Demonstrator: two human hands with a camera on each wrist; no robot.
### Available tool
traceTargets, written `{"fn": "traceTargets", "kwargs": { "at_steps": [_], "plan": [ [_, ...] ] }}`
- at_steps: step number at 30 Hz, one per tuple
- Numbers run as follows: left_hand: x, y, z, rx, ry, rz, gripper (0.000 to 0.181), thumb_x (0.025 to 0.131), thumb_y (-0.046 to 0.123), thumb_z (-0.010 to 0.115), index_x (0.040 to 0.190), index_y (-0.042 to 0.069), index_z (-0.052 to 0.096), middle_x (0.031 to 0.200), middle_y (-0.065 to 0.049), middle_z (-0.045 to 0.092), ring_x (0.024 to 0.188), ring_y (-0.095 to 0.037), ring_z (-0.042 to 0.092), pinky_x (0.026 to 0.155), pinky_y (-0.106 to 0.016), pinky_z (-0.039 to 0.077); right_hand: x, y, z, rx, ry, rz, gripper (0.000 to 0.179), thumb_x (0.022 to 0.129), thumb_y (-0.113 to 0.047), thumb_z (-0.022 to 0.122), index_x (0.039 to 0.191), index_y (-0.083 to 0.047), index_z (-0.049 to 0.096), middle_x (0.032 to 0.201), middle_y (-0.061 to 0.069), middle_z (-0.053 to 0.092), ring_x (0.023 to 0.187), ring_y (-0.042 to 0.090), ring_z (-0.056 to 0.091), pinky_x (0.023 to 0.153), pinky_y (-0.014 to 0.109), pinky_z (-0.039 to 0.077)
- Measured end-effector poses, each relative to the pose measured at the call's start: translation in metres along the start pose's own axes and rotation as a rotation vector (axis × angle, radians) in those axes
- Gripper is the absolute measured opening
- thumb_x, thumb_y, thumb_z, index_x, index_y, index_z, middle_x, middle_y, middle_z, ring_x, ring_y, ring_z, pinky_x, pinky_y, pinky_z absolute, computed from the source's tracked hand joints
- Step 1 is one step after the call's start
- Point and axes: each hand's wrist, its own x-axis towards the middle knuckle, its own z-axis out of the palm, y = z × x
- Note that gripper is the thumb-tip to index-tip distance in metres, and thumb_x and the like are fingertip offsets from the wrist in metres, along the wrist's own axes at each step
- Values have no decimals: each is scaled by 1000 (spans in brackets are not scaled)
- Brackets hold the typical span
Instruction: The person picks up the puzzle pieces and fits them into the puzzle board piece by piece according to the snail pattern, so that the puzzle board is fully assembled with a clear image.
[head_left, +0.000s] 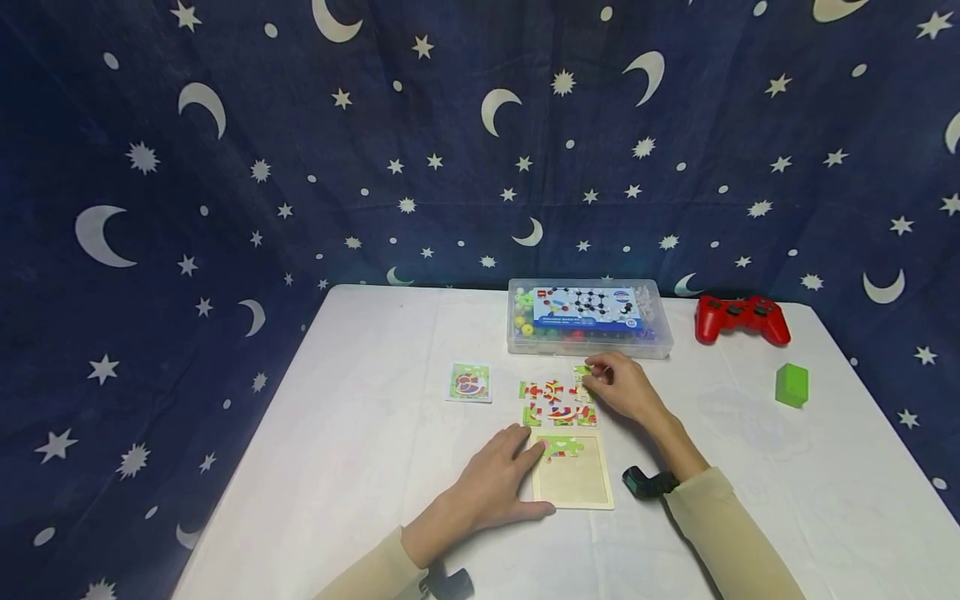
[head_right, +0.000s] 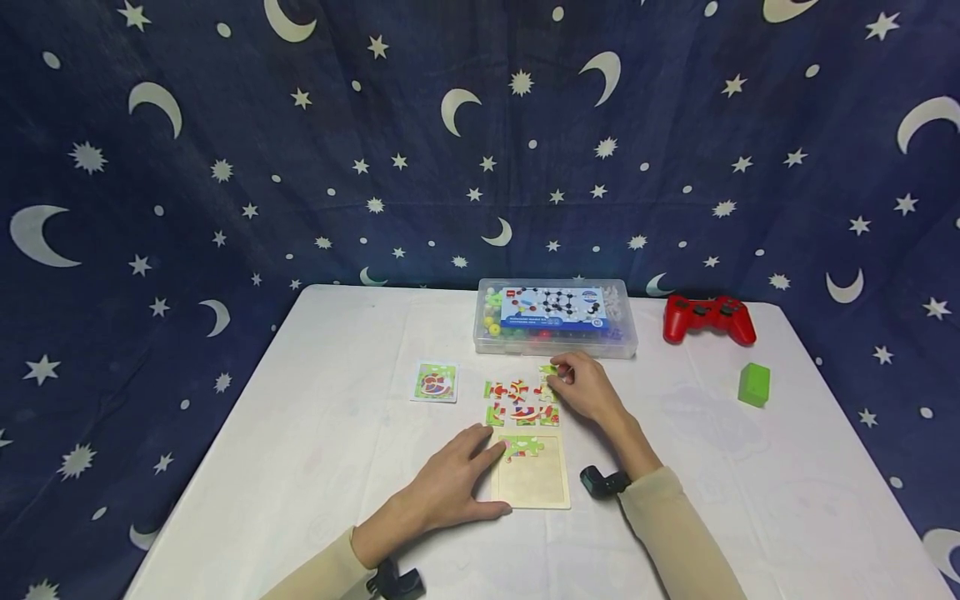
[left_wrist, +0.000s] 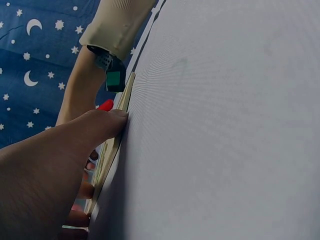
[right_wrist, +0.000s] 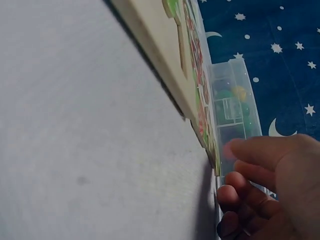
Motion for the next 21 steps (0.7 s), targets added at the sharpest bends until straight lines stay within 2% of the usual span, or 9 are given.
{"fn": "traceTargets", "kwargs": {
  "at_steps": [8, 15, 21],
  "plan": [
    [0, 0, 1, 9, 19, 12, 86, 82, 75, 60, 144, 15, 55, 145, -12, 52, 140, -29, 48, 118, -36, 41, 6, -1, 2, -57, -89, 34, 36, 90, -16, 73, 120, 3, 68, 90, 9, 61, 80, 20, 52, 69, 31, 42],
    [0, 1, -2, -9, -21, -7, 86, 83, 74, 60, 145, 15, 53, 148, -11, 50, 142, -29, 45, 119, -37, 39, 8, -3, 0, -107, -137, 43, 36, 91, -17, 72, 121, 3, 68, 88, 8, 57, 82, 21, 49, 71, 33, 39],
    [0, 1, -2, -11, -26, -8, 86, 83, 74, 60, 145, 15, 53, 148, -11, 50, 143, -29, 45, 120, -36, 38, 10, -4, -1, -105, -161, 57, 36, 91, -15, 71, 121, 5, 65, 86, 8, 54, 81, 21, 49, 69, 32, 38]
  ]
}}
